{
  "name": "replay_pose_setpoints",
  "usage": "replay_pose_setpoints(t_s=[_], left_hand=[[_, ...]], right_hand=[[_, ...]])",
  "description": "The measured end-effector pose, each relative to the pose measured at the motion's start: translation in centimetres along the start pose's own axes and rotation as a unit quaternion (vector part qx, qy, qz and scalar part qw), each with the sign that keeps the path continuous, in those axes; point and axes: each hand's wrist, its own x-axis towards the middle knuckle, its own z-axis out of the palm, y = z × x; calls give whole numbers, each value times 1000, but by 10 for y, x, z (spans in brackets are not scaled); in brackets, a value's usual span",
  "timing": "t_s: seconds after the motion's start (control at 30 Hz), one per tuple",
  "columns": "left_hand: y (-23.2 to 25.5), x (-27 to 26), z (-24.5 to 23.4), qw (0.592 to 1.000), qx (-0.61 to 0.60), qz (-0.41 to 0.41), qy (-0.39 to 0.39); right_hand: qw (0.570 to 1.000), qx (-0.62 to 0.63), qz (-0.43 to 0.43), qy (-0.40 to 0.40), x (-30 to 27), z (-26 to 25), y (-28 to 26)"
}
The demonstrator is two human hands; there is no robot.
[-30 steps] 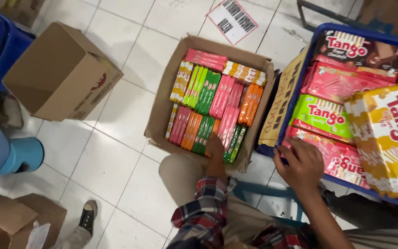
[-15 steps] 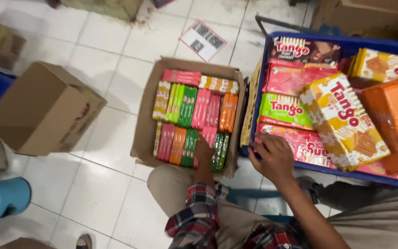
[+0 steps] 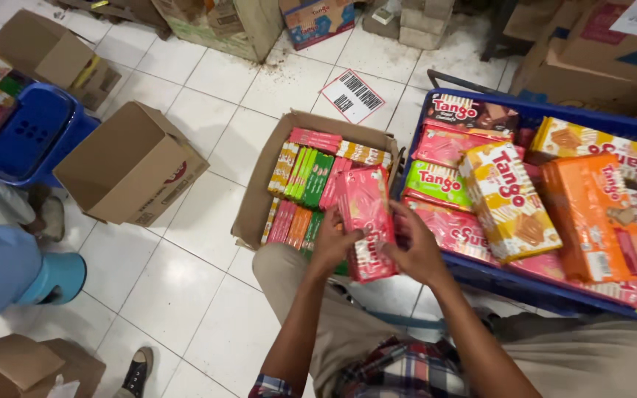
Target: The person sits on the floor and transfers packs of Tango snacks from a cardboard box into a blue plastic crate. They handle the snack packs by hand, picking them up from the box and placing them into the crate.
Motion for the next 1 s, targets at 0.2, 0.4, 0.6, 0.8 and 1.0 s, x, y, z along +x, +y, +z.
replay_pose_setpoints(t_s=[0.2, 0.4, 0.6, 0.8, 1.0], left_hand=[[6, -22, 59, 971, -206, -68, -99], [-13, 2, 69, 990, 11, 39, -133], [-58, -5, 81, 990, 119, 52, -51], [-65, -21, 87, 976, 208, 68, -5], [-52, -34, 100, 970, 229, 76, -13]], right_hand=[[946, -300, 110, -48, -13, -39, -68], [886, -425, -110, 152, 7, -56, -46], [844, -503, -104, 154, 18, -48, 20], [855, -362, -216, 302, -5, -138, 44], [817, -505, -11, 276, -7, -261, 29]])
